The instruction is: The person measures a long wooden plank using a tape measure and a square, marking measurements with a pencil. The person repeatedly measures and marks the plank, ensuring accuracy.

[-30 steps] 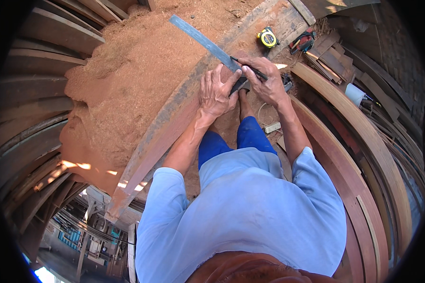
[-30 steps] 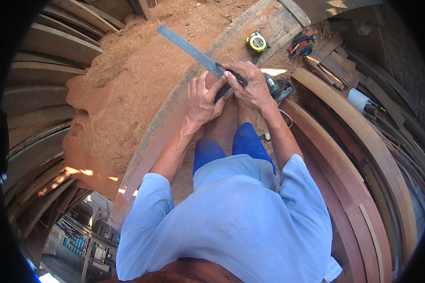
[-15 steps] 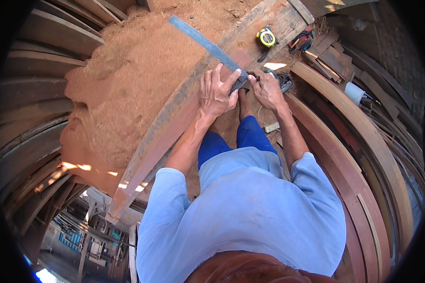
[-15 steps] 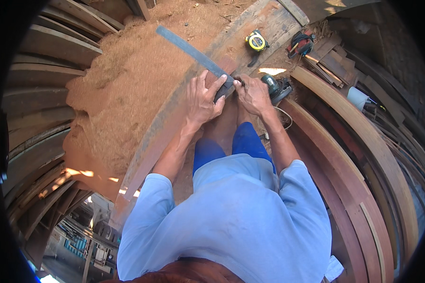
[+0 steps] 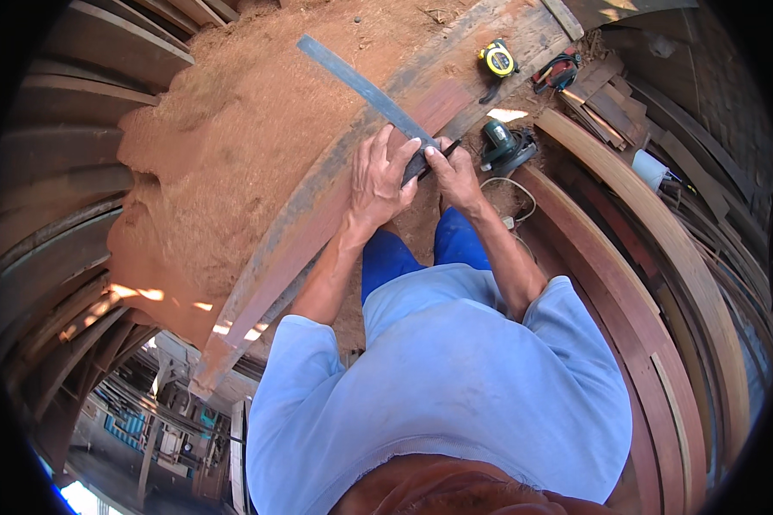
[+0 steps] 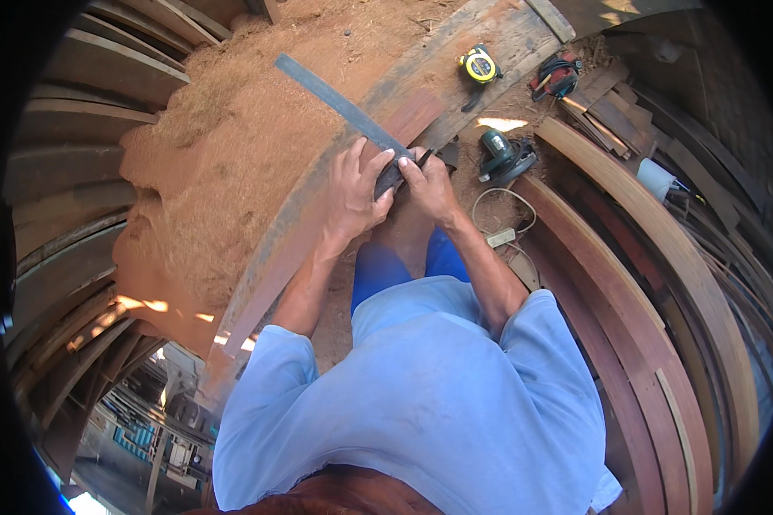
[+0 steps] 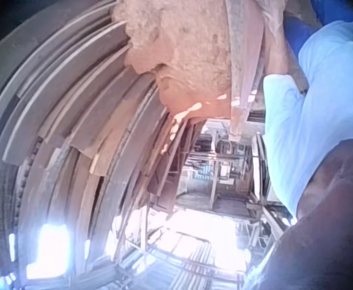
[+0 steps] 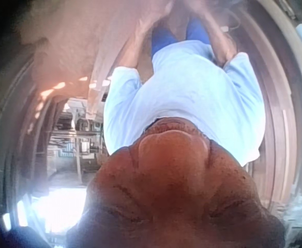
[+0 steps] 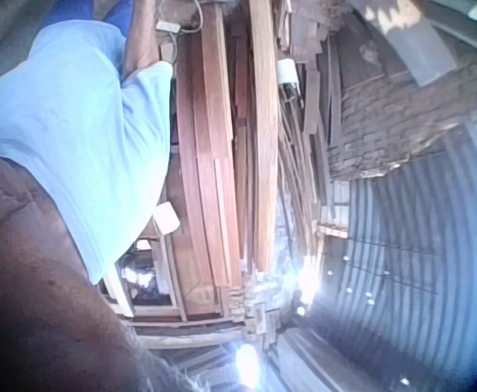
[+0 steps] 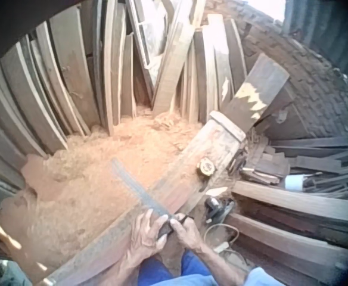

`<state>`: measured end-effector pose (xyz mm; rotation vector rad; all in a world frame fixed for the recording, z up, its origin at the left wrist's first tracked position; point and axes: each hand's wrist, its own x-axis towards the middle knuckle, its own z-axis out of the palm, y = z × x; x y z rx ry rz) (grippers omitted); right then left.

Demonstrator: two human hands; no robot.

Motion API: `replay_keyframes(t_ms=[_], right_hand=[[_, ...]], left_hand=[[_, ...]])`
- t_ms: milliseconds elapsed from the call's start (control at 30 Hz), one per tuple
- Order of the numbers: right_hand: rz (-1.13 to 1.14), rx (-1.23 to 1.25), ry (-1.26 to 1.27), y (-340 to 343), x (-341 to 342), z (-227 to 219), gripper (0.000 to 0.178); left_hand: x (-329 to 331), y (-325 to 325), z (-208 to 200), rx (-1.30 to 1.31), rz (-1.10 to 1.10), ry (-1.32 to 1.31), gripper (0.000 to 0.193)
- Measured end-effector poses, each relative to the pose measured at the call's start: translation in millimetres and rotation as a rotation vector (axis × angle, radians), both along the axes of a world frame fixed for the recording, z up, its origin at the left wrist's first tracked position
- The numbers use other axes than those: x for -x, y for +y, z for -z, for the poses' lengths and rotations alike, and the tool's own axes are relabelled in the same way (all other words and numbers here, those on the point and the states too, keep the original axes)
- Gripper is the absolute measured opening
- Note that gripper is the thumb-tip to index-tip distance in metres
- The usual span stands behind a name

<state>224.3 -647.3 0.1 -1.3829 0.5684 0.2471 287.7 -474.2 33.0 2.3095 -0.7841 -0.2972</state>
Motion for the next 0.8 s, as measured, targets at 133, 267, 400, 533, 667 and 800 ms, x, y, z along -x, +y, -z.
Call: replay_keyframes(t_ms=[133,267,400,533,667,800], right_hand=[[0.154,-0.001,-0.009,8,4,2,0.017],[0.181,0.046,-0.003,7,3,0,0.018],[0.033,0.126,-0.008,-5,-4,-9,0.02],[-0.063,0.235,0.02,-13,4,-6,0.021],[0.03,0.201,0.011,-1,-4,-5,0.021],[0.127,0.03,0.011,4,-5,-6,0.018]], left_hand=[[0,0,1,-0.007,-0.008,-0.009,0.072],[-1,-5,-4,-0.091,0.011,-0.024,0.072],[-2,-8,-17,-0.16,0.013,0.063,0.089],[-1,0,-4,-0.031,-0.004,0.144,0.098],[0,0,6,-0.095,0.042,0.002,0.087],[1,-2,9,-0.048,0.018,-0.047,0.074]])
